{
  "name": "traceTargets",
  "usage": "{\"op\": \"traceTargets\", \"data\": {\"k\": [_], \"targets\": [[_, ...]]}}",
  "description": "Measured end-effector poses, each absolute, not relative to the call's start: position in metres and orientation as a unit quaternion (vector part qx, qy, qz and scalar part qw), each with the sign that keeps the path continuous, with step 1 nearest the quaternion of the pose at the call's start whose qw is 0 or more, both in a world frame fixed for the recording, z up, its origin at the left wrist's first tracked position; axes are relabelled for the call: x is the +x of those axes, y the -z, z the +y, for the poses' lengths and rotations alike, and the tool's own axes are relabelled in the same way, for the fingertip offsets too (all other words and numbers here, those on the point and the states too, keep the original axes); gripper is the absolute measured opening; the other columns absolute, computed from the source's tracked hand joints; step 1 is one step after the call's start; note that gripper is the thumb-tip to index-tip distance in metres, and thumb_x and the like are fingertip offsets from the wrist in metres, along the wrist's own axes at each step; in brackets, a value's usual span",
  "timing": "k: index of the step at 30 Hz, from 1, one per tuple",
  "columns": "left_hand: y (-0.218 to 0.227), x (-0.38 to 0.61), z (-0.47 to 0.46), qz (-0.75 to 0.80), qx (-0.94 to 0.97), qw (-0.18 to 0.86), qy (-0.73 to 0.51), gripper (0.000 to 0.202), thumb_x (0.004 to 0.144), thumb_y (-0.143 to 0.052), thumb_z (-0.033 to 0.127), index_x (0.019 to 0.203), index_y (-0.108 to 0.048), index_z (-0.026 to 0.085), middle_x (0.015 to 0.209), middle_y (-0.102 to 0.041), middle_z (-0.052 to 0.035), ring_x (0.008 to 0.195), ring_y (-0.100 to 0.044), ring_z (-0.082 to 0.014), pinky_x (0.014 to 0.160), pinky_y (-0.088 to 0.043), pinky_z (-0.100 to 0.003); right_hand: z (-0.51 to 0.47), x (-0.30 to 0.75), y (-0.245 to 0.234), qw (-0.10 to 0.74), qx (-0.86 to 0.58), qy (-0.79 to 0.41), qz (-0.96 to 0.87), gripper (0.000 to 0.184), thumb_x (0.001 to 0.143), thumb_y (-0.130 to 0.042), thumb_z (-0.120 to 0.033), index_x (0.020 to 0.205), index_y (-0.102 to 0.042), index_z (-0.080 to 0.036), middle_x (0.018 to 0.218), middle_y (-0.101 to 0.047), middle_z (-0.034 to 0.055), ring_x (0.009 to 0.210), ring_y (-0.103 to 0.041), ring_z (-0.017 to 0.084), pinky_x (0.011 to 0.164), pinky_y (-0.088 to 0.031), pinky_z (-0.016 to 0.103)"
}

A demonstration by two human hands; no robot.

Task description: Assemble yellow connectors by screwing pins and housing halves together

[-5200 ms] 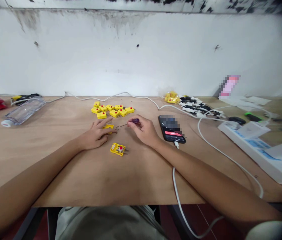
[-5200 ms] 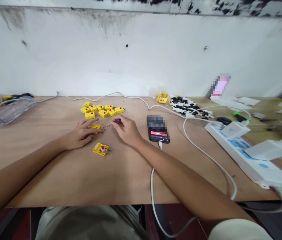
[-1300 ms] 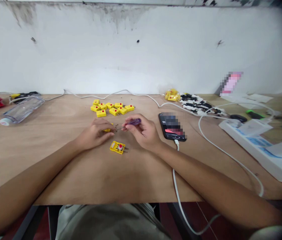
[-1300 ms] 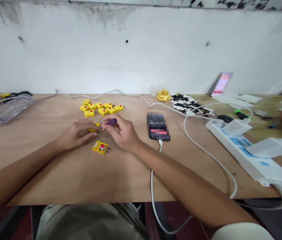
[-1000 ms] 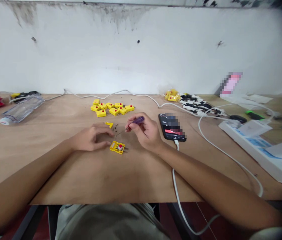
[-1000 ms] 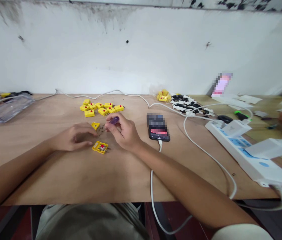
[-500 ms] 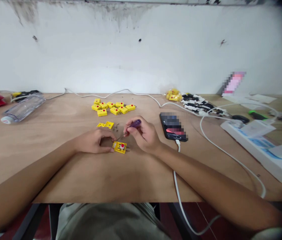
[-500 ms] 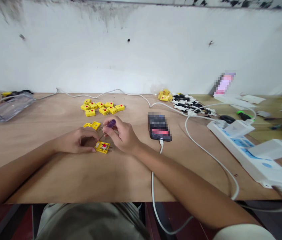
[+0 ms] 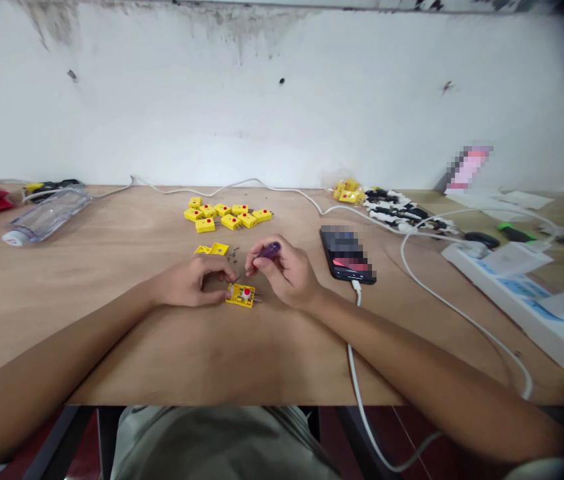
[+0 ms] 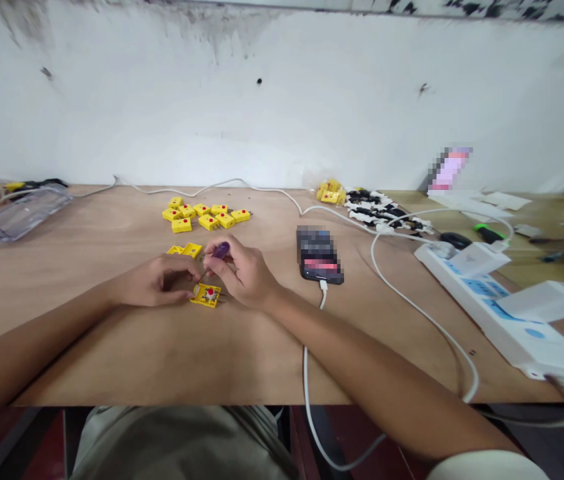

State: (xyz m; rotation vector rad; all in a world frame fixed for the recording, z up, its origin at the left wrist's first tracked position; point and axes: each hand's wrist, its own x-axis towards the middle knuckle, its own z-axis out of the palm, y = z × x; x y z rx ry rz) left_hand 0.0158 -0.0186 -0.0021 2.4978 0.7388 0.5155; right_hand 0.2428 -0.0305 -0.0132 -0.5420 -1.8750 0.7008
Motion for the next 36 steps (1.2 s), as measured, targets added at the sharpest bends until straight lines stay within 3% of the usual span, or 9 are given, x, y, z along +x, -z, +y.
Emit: {"op": "traceTargets", "data": {"k": [27,31,36], "targets": [[0.004,0.019,-0.017,0.247,0.921,0.240,-0.184,0.014,0.079,-0.060,0.015,0.093,-0.061,0.016,0.091,-0.067,-0.0044,0.082,-0.061,-0.0152,0.077,-0.046,-0.025,-0.030,0.244,0.013,0.481,-0.244,-0.257,-0.802,0.017,0.096,-0.052,-0.035,0.103,-0.052,-0.020,0.083,-0.066,0.0022,0.069,-0.066,0.011,0.065,-0.052,0.023],[0.003,0.020,-0.018,0.252,0.916,0.252,-0.182,0.015,0.078,-0.059,0.013,0.092,-0.062,0.016,0.092,-0.067,-0.0032,0.081,-0.060,-0.0145,0.074,-0.046,-0.023,-0.030,0.243,0.012,0.473,-0.259,-0.241,-0.807,0.025,0.094,-0.054,-0.038,0.111,-0.052,-0.020,0.086,-0.068,0.0031,0.070,-0.066,0.012,0.068,-0.053,0.024],[0.001,0.021,-0.020,0.274,0.905,0.273,-0.175,0.014,0.077,-0.059,0.013,0.091,-0.063,0.016,0.088,-0.066,-0.0013,0.077,-0.059,-0.0138,0.071,-0.045,-0.023,-0.029,0.244,0.004,0.447,-0.258,-0.216,-0.829,0.042,0.095,-0.053,-0.035,0.133,-0.041,-0.021,0.097,-0.070,0.0046,0.076,-0.067,0.013,0.076,-0.054,0.027]]}}
